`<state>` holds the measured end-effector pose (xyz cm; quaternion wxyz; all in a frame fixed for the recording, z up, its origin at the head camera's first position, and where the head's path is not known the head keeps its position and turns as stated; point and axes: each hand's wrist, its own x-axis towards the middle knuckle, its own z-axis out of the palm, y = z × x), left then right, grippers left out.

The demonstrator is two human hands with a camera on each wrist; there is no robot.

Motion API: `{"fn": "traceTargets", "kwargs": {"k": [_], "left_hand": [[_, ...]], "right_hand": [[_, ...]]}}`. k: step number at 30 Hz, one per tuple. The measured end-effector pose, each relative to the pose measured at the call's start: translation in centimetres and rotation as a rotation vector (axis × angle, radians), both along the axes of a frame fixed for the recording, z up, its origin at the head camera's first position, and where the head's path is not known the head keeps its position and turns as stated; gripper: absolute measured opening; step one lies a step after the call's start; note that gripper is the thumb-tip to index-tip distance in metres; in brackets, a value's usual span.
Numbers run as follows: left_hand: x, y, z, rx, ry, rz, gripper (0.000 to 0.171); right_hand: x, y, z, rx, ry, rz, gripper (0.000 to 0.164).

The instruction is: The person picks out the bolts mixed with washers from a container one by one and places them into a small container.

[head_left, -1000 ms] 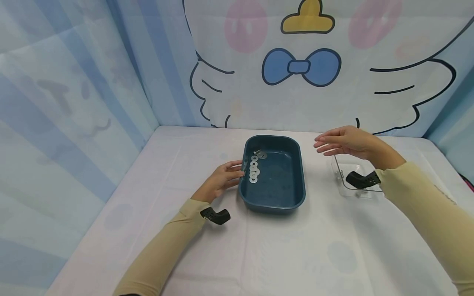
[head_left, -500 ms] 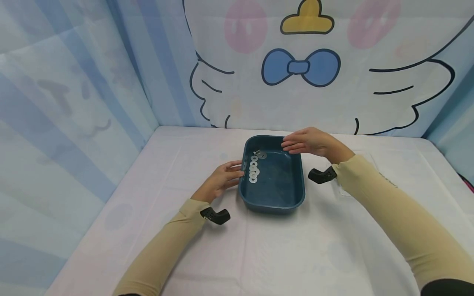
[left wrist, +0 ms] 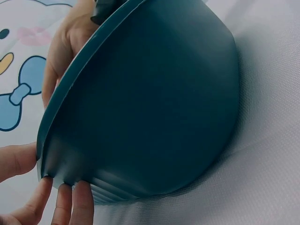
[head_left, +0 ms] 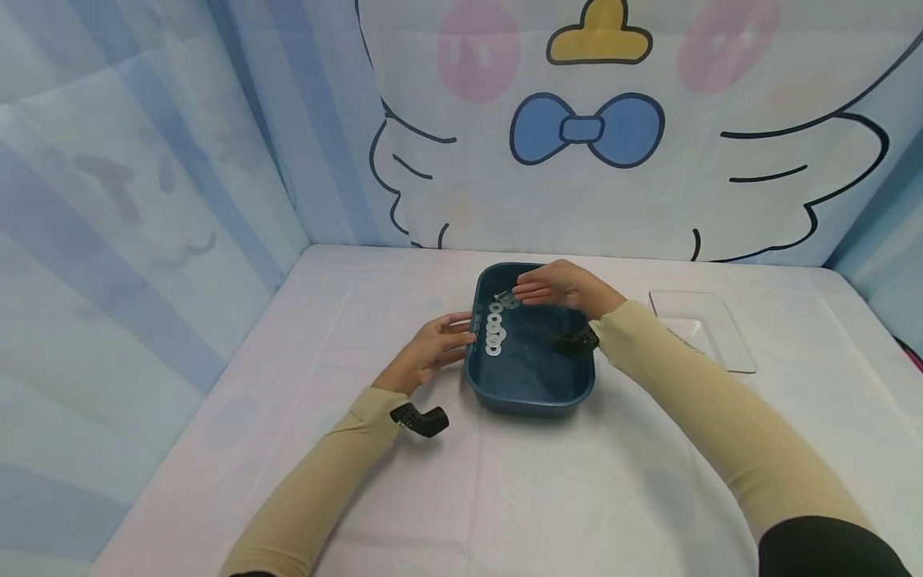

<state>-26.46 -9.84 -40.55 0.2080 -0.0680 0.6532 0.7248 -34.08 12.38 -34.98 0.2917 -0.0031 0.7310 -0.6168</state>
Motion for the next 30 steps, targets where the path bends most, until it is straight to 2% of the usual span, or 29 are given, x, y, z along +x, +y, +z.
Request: {"fn": "traceTargets", "kwargs": {"k": [8,18,30], "left_hand": [[0.0,-0.1,0.2,0.0,-0.014,-0.006,0.049],[0.0,-0.1,-0.1,-0.005,0.002,-0.014,0.051],[0.0,-0.2,0.0,0.006,0.002,-0.009,0.05]], "right_hand": [[-0.9,-1.8,-1.5,-0.006,-0.058,-0.083,0.048],[-1.5,-2.8,-2.2,-0.036,-0.196,-0.156,0.046],[-2.0,-3.6,-2.9,-0.064,-0.237,-0.195,0.044]]}}
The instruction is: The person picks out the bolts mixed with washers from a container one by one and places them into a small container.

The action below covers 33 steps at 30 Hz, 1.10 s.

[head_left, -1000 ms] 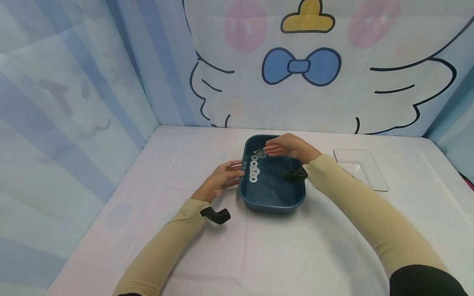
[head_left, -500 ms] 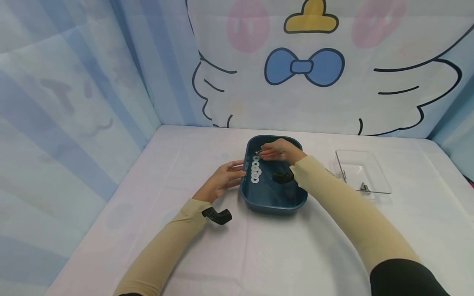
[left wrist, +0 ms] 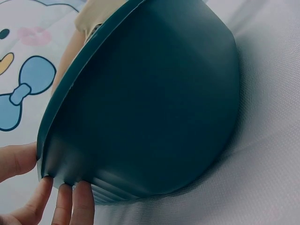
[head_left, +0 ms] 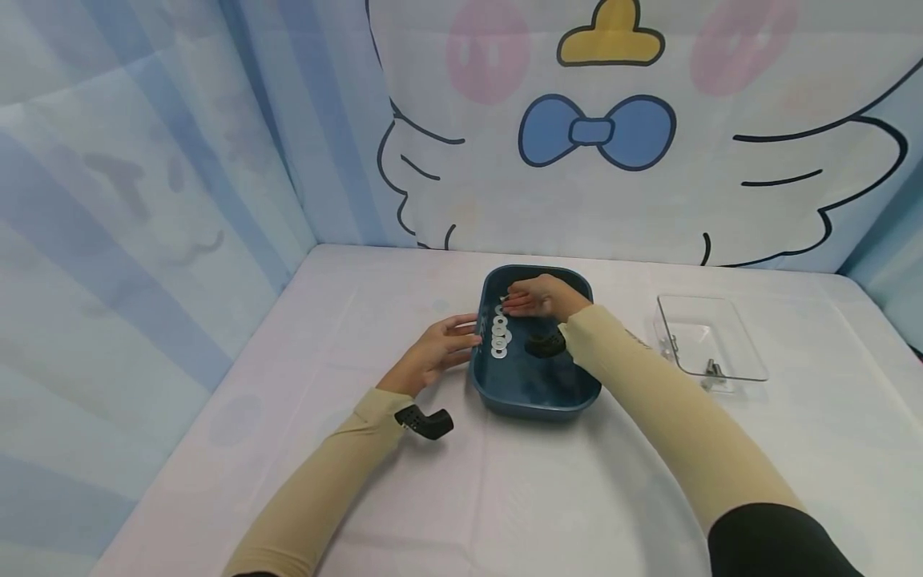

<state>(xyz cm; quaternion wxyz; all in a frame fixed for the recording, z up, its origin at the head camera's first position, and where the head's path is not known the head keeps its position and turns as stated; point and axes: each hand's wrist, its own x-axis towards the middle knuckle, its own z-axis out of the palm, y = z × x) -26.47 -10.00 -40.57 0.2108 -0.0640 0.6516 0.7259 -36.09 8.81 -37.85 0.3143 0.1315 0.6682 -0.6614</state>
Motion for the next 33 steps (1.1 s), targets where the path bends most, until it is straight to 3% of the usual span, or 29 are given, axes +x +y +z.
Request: {"fn": "traceTargets", "kwargs": {"k": [12,33], "left_hand": [[0.0,-0.1,0.0,-0.008,0.002,-0.014,0.05],[-0.1,0.0,0.0,-0.015,-0.004,-0.013,0.05]], "right_hand": [[-0.3,-0.4,-0.2,0.041,0.006,-0.007,0.042],[-0.1,-0.6,-0.9,0.188,0.198,0.107,0.035]]}}
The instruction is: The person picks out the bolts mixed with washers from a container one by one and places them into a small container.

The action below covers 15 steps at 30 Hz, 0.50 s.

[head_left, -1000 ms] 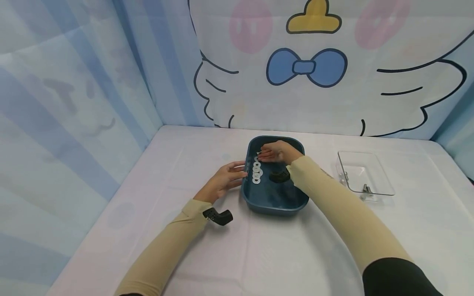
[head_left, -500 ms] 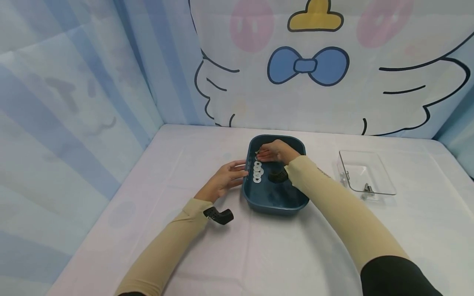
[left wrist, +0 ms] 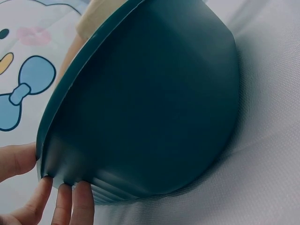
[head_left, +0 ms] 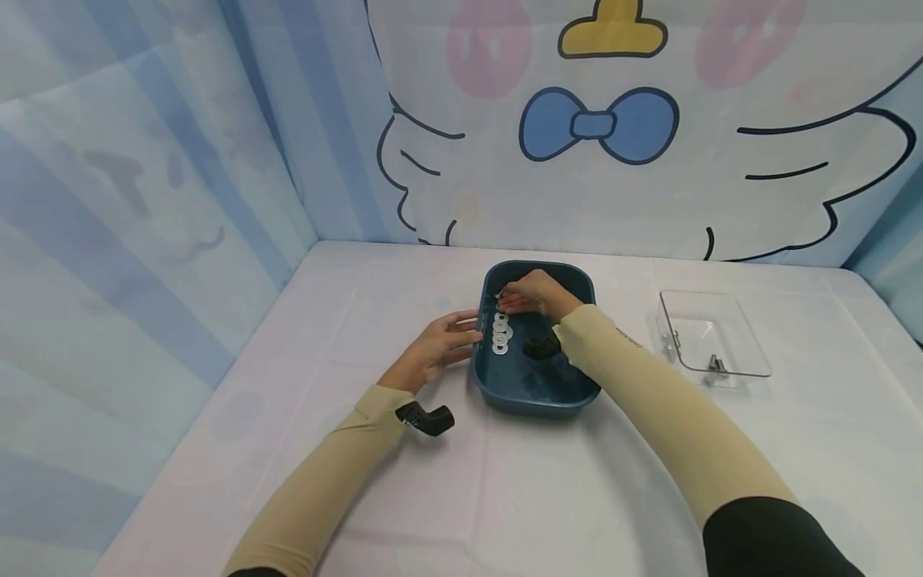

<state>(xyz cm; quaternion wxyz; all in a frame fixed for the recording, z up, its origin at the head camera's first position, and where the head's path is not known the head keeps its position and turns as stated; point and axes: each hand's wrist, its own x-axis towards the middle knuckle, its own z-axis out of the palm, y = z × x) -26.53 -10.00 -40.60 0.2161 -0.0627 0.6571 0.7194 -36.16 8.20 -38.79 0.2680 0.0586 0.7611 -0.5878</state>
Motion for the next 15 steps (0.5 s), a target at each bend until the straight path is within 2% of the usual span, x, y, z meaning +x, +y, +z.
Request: {"fn": "traceTargets", "kwargs": {"k": [7,15], "left_hand": [[0.01,-0.02,0.12,0.004,-0.004,0.005,0.05],[0.02,-0.04,0.02,0.005,0.006,-0.005,0.05]], "right_hand": [[-0.06,-0.16,0.11,-0.041,-0.054,-0.035,0.036],[-0.01,-0.12,-0.21,-0.012,-0.023,-0.018,0.033]]}}
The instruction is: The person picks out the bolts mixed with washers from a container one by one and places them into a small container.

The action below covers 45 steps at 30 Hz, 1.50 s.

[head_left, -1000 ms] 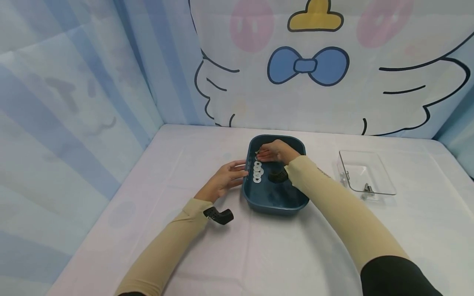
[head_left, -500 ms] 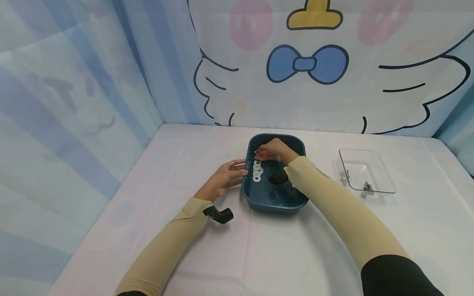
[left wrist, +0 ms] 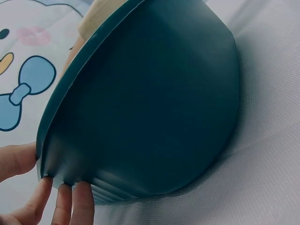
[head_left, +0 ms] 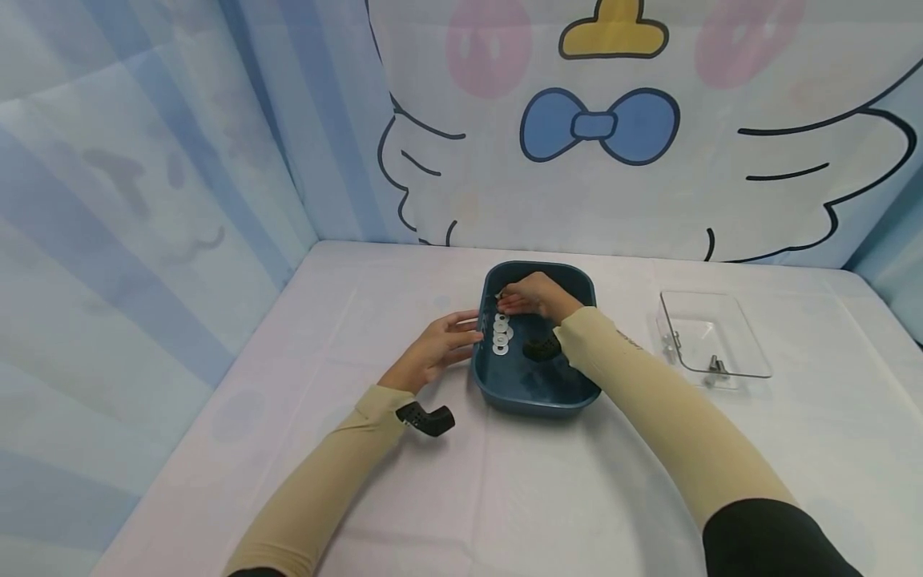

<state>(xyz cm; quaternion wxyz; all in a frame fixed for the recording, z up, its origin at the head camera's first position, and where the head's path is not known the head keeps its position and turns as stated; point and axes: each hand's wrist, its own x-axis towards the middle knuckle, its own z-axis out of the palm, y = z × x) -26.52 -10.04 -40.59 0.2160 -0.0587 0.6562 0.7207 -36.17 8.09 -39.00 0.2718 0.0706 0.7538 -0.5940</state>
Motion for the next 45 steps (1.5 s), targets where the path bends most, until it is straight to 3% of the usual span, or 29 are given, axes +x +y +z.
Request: {"fn": "traceTargets", "kwargs": {"k": [23,45], "left_hand": [[0.1,-0.2,0.0,0.012,0.008,-0.016,0.051],[0.1,-0.1,-0.1,0.019,0.01,-0.005,0.051]], "right_hand": [[0.1,-0.5,-0.4,-0.043,0.08,0.014,0.035],[-0.3,-0.8,-1.3,0.016,0.146,0.026,0.033]]}}
